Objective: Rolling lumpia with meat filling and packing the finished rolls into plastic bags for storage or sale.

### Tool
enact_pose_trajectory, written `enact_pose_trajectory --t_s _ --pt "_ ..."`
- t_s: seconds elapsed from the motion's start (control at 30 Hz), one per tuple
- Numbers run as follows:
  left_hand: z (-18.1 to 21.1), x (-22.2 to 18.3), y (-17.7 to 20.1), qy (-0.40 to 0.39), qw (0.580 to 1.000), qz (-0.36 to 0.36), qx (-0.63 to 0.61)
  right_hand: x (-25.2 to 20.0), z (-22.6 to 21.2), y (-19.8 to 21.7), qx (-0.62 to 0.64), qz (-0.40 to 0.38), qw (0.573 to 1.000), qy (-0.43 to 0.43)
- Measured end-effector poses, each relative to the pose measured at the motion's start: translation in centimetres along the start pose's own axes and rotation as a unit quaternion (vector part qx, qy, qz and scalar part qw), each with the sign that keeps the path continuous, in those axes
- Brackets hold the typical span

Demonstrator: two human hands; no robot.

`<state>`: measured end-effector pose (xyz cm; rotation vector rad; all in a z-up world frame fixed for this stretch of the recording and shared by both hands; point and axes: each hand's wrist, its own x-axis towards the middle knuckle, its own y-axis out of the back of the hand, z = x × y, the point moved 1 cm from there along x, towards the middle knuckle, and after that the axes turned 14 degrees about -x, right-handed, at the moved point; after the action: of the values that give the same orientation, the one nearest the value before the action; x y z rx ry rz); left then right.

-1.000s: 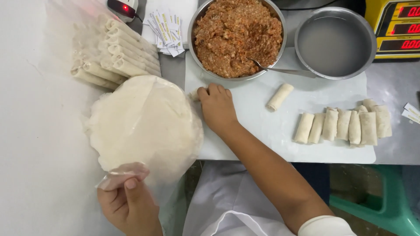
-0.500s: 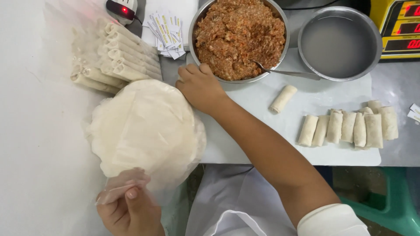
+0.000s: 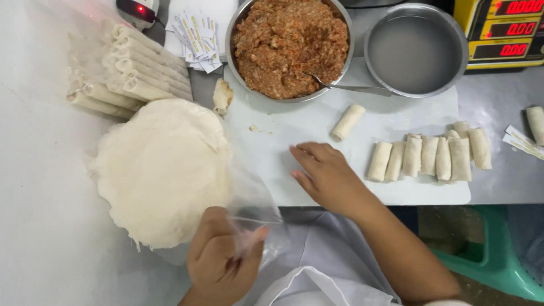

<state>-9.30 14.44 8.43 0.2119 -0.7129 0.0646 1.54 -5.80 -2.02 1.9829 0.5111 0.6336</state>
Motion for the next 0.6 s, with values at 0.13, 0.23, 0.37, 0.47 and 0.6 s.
enact_pose_trajectory --t_s 0.13,0.23,0.37,0.47,0.6 --pt "1.1 -1.5 0.5 -0.010 0.997 0.065 0.034 3.1 0.3 -5.5 -0.227 -0.120 0.959 -0.121" --pt "1.4 -2.2 0.9 -0.005 0.994 0.090 0.065 4.6 0.0 -9.1 -0.292 -0.102 0.942 -0.132" --pt "1.2 -2.5 1.5 -0.002 0.996 0.058 0.061 6.5 -1.0 -10.0 -0.254 -0.111 0.952 -0.133" --pt "0.8 -2.7 1.9 -0.028 0.996 0.033 0.076 8.7 -2.7 -6.5 -0.128 -0.216 0.962 -0.106" --pt "1.4 -2.0 1.7 -0.006 0.994 0.080 0.073 9.3 -1.0 -4.7 -0.075 -0.195 0.969 -0.135"
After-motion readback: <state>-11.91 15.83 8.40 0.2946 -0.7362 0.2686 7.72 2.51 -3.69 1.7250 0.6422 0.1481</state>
